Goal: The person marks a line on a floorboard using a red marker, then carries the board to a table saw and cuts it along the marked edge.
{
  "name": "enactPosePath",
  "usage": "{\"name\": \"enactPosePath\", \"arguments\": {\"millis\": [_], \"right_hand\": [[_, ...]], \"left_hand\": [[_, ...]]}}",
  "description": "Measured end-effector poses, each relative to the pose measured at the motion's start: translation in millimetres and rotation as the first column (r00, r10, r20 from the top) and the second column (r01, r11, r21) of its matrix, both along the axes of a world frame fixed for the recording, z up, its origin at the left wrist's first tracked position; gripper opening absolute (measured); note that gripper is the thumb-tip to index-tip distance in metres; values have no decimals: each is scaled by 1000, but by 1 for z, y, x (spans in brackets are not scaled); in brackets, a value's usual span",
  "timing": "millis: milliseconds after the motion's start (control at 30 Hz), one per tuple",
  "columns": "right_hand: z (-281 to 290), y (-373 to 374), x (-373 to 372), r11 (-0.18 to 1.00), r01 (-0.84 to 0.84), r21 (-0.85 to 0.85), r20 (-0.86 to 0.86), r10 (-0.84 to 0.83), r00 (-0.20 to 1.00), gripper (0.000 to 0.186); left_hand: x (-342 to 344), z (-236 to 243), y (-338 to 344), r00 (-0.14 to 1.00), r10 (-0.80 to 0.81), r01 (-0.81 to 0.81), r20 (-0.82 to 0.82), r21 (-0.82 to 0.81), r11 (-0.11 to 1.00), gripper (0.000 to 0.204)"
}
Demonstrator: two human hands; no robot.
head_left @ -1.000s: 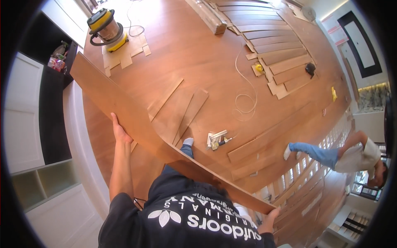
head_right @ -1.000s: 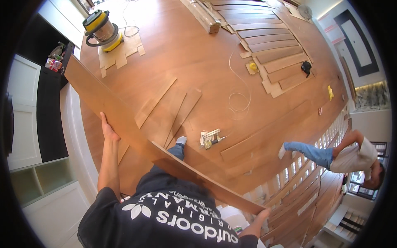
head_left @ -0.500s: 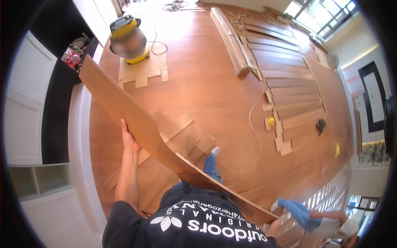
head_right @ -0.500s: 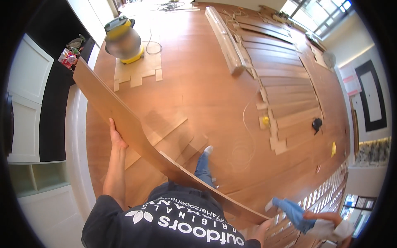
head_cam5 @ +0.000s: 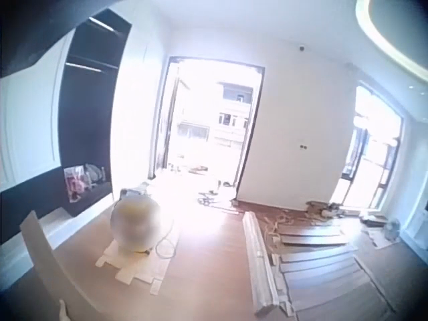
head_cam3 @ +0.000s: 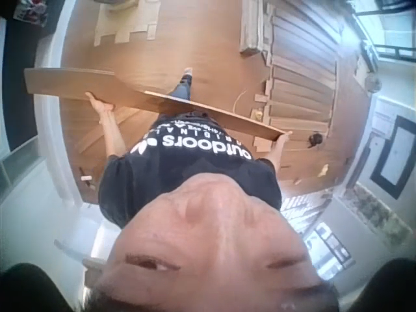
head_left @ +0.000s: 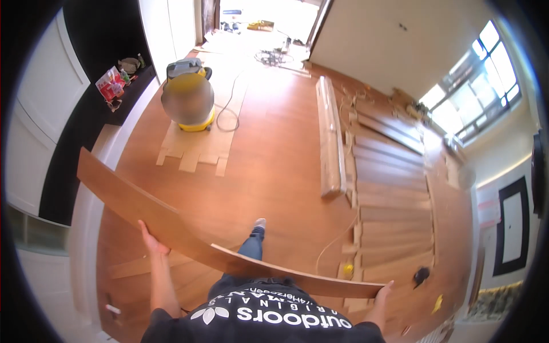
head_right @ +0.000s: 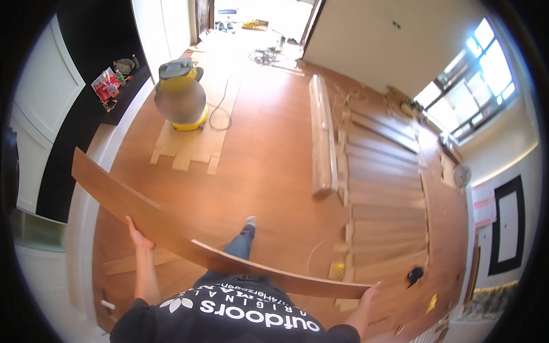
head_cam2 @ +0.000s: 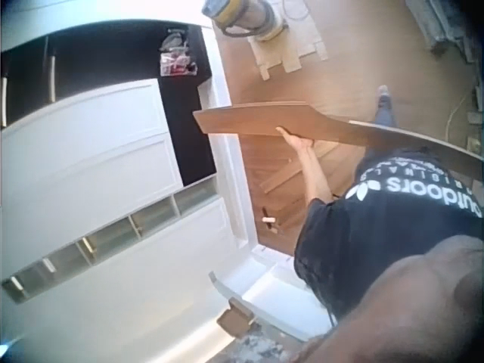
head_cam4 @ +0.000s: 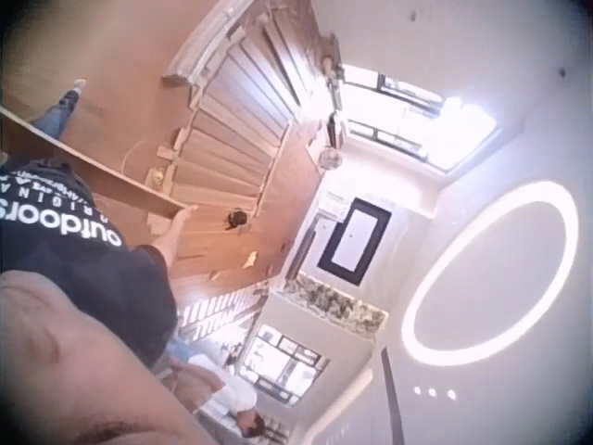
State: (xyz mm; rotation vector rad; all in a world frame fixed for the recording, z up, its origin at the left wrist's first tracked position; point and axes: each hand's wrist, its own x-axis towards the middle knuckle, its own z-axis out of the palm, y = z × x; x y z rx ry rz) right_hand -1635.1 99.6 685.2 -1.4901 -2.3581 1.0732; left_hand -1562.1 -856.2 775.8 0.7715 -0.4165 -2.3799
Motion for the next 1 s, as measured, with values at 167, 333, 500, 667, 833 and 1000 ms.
{"name": "enactPosePath", "arguments": {"millis": [167, 333, 500, 667, 833, 1000], "right_hand": [[30, 27, -235, 934, 30, 356, -218, 52, 975, 89], [47, -57, -402, 971, 124, -207, -202, -166, 965, 100], [27, -127, -545, 973, 225, -55, 4, -225, 974, 102], [8, -194, -762, 982, 165, 88, 130, -175, 976, 104], [22, -249, -985, 981, 68, 182, 238, -111, 965, 107], [19, -327, -1205, 971, -121, 206, 376, 36, 926, 115]], "left_hand": [[-227, -22, 5, 997, 61, -52, -51, 157, 986, 69], [-433, 42, -49, 990, 1, 12, -144, 93, 996, 68], [-650, 67, -86, 979, -58, 60, -195, 9, 998, 64], [-841, 57, -142, 978, -79, 76, -193, -26, 997, 63], [-988, 78, -200, 979, 43, -58, -199, -71, 996, 64], [-1113, 42, -288, 994, 69, -73, -83, -47, 996, 65]]}}
